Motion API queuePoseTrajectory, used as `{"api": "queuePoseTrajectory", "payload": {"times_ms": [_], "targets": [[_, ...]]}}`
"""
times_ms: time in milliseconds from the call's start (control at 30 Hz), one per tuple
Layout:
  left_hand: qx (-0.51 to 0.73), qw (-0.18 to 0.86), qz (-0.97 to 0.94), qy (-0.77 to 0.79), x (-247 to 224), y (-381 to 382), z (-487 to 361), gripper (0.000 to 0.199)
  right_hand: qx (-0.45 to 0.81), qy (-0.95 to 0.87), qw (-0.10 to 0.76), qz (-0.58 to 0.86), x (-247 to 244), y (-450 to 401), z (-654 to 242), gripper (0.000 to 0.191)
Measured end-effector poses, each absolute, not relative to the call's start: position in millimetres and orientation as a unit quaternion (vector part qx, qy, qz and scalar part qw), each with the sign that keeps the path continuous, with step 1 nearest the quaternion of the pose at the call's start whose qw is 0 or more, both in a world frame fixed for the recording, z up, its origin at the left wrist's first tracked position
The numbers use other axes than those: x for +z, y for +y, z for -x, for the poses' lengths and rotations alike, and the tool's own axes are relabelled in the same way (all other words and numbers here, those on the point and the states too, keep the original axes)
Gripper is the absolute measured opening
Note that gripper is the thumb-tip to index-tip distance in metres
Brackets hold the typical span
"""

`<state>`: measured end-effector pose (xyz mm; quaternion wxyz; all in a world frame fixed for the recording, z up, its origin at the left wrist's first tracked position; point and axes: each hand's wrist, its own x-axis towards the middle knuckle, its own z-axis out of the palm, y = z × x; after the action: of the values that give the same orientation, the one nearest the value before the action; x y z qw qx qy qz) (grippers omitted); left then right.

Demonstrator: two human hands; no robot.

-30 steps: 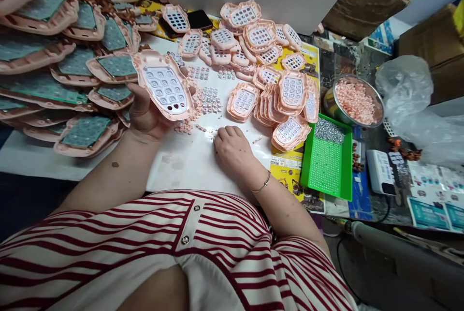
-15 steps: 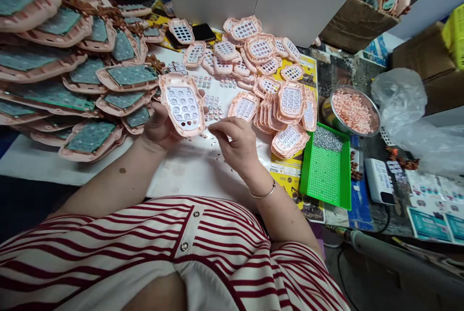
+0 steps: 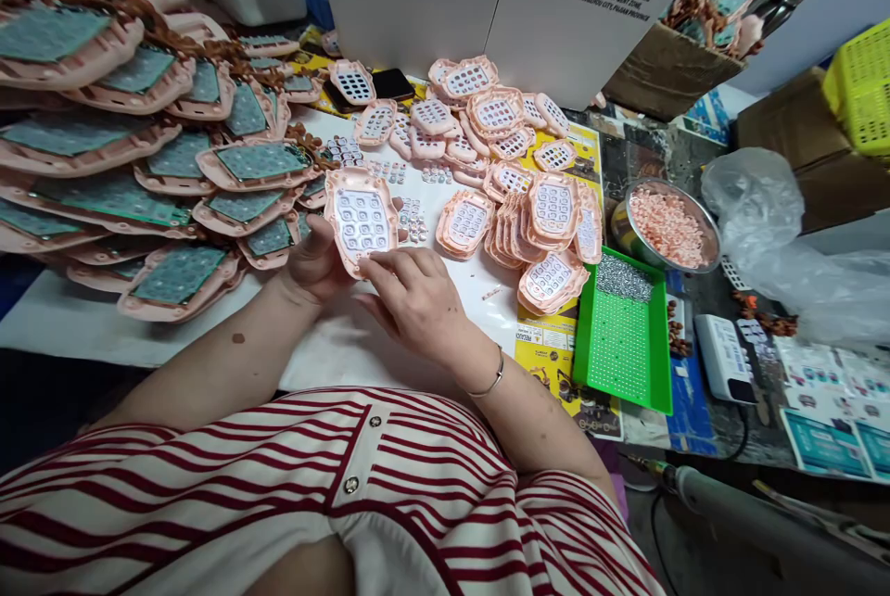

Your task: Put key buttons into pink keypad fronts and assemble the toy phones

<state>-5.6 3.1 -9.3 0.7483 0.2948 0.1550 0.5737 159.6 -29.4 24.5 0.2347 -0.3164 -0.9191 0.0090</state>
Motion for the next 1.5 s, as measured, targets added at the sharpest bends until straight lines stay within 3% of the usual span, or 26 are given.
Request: {"api": "queuePoseTrajectory", "payload": {"times_ms": [200,367,533,800,967,1100,1200,1300,1400,1500], "targets": [[0.552,0.754,-0.308,0.180,-15.5,4.7,6.3,0.085,-0.143,-0.893,0.269,0.332,15.7,-28.2,-167.8,0.020],[0.559,0.751,-0.262,0.234,-12.2,7.8,11.1,0.076,-0.247,-0.849,0.130,0.449,23.8,-3.4,-189.1,0.023],[0.585,0.738,-0.229,0.248,-9.0,9.0,12.7,0.069,-0.174,-0.859,-0.039,0.479,29.7,11.3,-202.3,0.028],[0.586,0.749,-0.189,0.244,-8.8,10.8,8.2,0.068,-0.142,-0.848,-0.023,0.511,63.9,98.2,-172.9,0.031],[0.589,0.751,-0.171,0.243,-7.6,14.2,7.6,0.062,-0.142,-0.834,-0.057,0.530,51.2,194.1,-141.4,0.039],[0.599,0.751,-0.159,0.227,-8.4,17.5,8.3,0.061,-0.125,-0.845,-0.101,0.509,40.3,215.7,-133.2,0.036],[0.596,0.755,-0.160,0.221,-9.5,18.7,7.5,0.059,-0.150,-0.855,-0.082,0.489,40.1,203.1,-139.4,0.035],[0.585,0.760,-0.168,0.227,-10.2,18.0,6.5,0.057,-0.162,-0.839,-0.007,0.519,47.3,183.2,-153.2,0.036],[0.578,0.759,-0.182,0.239,-11.1,16.5,6.6,0.055,-0.100,-0.788,0.171,0.582,58.1,159.5,-168.5,0.027],[0.579,0.744,-0.208,0.261,-12.9,15.8,6.8,0.051,0.140,-0.686,0.403,0.590,63.5,124.9,-176.8,0.022]]}}
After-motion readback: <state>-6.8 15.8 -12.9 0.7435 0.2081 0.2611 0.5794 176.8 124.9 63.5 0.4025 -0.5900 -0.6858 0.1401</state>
